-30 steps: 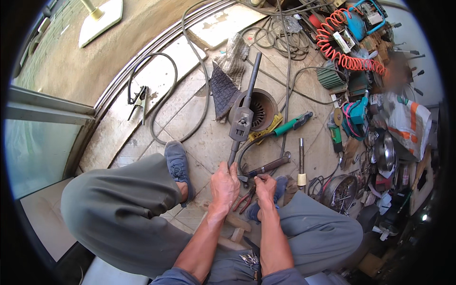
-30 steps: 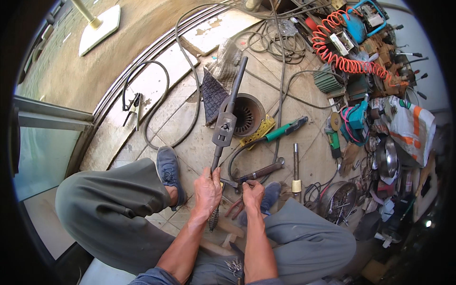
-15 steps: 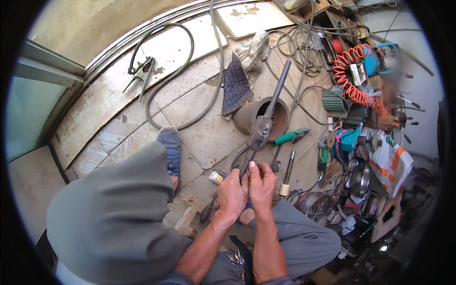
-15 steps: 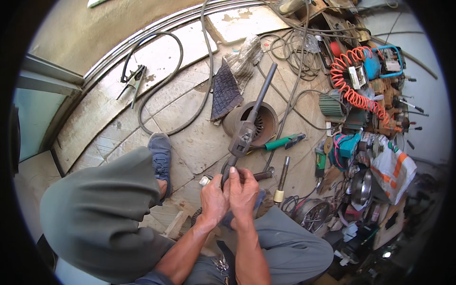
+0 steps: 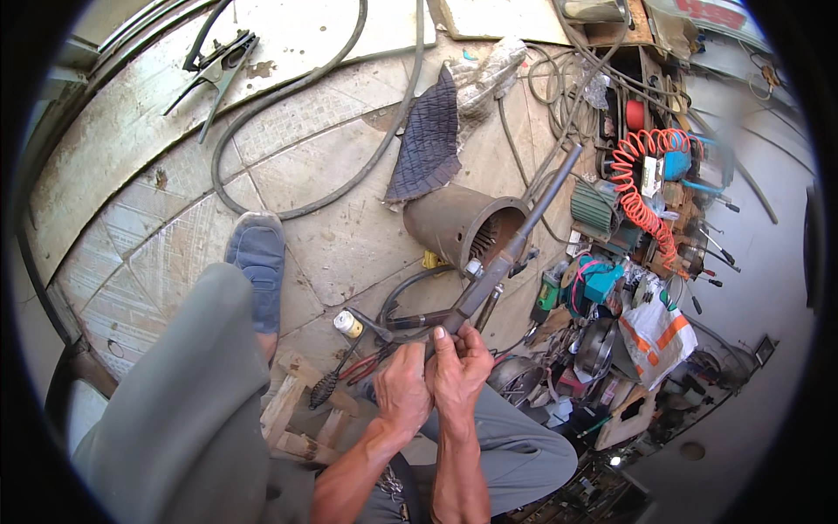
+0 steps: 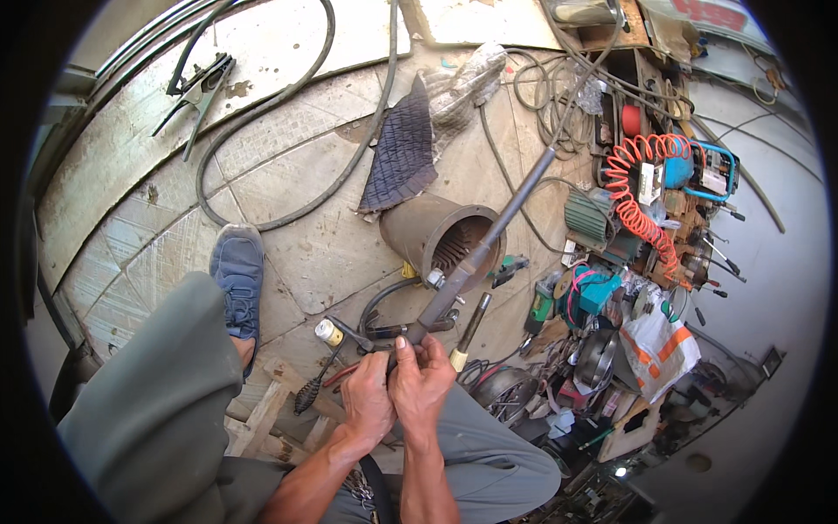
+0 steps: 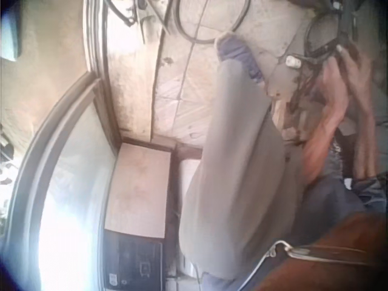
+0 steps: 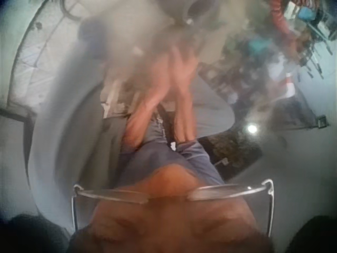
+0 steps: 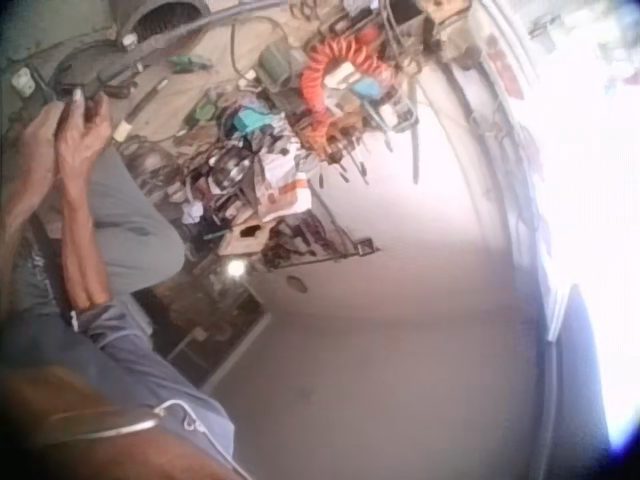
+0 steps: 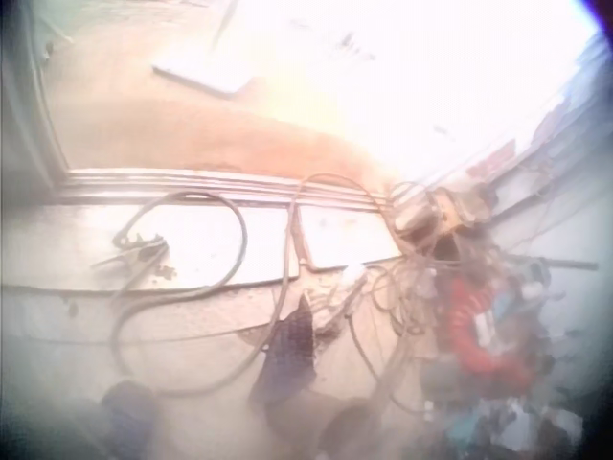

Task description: The person sits on the floor of a workshop and uses pliers and a hammer to adjust and shape a cylindrical metal part. They repeatedly grip, bend, and strike the metal component while surrounded by various tools and equipment.

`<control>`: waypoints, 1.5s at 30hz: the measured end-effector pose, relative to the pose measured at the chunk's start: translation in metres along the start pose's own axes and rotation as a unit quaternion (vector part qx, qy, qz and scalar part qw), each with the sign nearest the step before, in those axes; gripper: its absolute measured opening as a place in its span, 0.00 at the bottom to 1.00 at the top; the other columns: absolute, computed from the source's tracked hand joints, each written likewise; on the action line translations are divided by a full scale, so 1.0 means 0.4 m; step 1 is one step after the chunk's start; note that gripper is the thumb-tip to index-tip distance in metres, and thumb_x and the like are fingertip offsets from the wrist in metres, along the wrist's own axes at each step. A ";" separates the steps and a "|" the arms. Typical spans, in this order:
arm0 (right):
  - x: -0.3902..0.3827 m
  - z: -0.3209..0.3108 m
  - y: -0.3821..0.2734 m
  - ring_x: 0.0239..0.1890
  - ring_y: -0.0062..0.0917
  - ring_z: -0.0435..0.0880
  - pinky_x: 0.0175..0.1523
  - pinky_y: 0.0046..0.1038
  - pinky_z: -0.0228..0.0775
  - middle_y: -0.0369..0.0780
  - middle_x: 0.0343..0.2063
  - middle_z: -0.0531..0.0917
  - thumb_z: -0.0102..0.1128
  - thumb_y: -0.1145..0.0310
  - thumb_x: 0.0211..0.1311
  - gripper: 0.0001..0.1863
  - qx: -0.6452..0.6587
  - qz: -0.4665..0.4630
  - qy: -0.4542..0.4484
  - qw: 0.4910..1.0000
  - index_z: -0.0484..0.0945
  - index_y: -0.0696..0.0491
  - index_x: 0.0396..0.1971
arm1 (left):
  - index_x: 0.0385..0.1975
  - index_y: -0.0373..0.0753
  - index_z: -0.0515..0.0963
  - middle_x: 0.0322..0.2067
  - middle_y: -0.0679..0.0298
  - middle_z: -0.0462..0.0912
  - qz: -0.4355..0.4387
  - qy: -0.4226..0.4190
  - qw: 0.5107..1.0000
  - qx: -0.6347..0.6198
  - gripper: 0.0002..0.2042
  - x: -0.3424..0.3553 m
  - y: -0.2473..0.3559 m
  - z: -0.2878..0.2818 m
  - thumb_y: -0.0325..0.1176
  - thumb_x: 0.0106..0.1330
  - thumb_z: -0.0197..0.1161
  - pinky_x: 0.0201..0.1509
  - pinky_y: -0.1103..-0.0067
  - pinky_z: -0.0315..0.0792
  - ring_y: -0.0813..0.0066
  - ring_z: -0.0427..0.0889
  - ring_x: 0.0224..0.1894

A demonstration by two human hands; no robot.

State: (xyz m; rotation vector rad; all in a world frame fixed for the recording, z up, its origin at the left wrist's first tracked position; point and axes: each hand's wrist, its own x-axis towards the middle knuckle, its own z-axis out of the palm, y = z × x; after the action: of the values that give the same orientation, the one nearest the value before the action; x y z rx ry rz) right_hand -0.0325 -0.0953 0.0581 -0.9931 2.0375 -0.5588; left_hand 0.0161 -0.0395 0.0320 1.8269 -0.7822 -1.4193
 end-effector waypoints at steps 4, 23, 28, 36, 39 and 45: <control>-0.001 -0.005 -0.011 0.26 0.12 0.75 0.29 0.17 0.65 0.34 0.27 0.83 0.66 0.75 0.66 0.10 -0.005 -0.002 -0.005 1.000 0.80 0.64 0.43 | 0.32 0.37 0.72 0.30 0.52 0.78 -0.007 0.003 1.000 0.014 0.10 0.003 0.013 -0.004 0.36 0.65 0.65 0.30 0.57 0.73 0.46 0.81 0.30; -0.009 0.019 -0.028 0.26 0.10 0.75 0.29 0.16 0.66 0.33 0.26 0.82 0.68 0.77 0.64 0.08 -0.106 -0.054 0.026 0.993 0.81 0.65 0.40 | 0.32 0.35 0.71 0.29 0.46 0.79 -0.024 -0.035 0.992 -0.120 0.11 0.002 -0.010 -0.005 0.34 0.64 0.65 0.31 0.55 0.73 0.38 0.81 0.32; -0.005 0.020 -0.039 0.26 0.10 0.73 0.28 0.17 0.65 0.33 0.24 0.81 0.67 0.77 0.63 0.08 -0.132 -0.070 0.032 0.988 0.81 0.65 0.38 | 0.35 0.33 0.73 0.28 0.46 0.82 -0.036 -0.059 0.991 -0.118 0.12 0.010 0.007 -0.019 0.29 0.61 0.69 0.32 0.61 0.76 0.41 0.84 0.34; 0.006 0.011 -0.060 0.25 0.10 0.72 0.26 0.18 0.64 0.33 0.23 0.81 0.68 0.75 0.62 0.09 -0.149 -0.081 0.032 0.985 0.81 0.66 0.35 | 0.37 0.30 0.70 0.28 0.40 0.83 -0.045 -0.129 0.983 -0.121 0.15 0.032 0.026 -0.030 0.34 0.63 0.67 0.33 0.54 0.75 0.35 0.83 0.34; 0.010 0.010 -0.058 0.25 0.11 0.73 0.26 0.18 0.64 0.34 0.23 0.81 0.69 0.75 0.62 0.09 -0.143 -0.088 0.028 0.985 0.81 0.66 0.35 | 0.40 0.30 0.71 0.30 0.40 0.83 -0.032 -0.131 0.982 -0.134 0.15 0.040 0.030 -0.032 0.33 0.62 0.67 0.34 0.55 0.77 0.36 0.84 0.36; 0.007 0.006 -0.072 0.25 0.11 0.74 0.27 0.19 0.67 0.35 0.23 0.82 0.68 0.75 0.62 0.09 -0.134 -0.080 0.018 0.988 0.81 0.67 0.37 | 0.42 0.30 0.72 0.31 0.39 0.83 -0.035 -0.120 0.982 -0.139 0.15 0.034 0.047 -0.037 0.33 0.63 0.67 0.36 0.55 0.77 0.36 0.84 0.36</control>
State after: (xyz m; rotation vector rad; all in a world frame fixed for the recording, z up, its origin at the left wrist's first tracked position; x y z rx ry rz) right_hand -0.0187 -0.1148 0.0743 -1.3225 2.1147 -0.3943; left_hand 0.0328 -0.0589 0.0422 1.5009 -0.6049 -1.7235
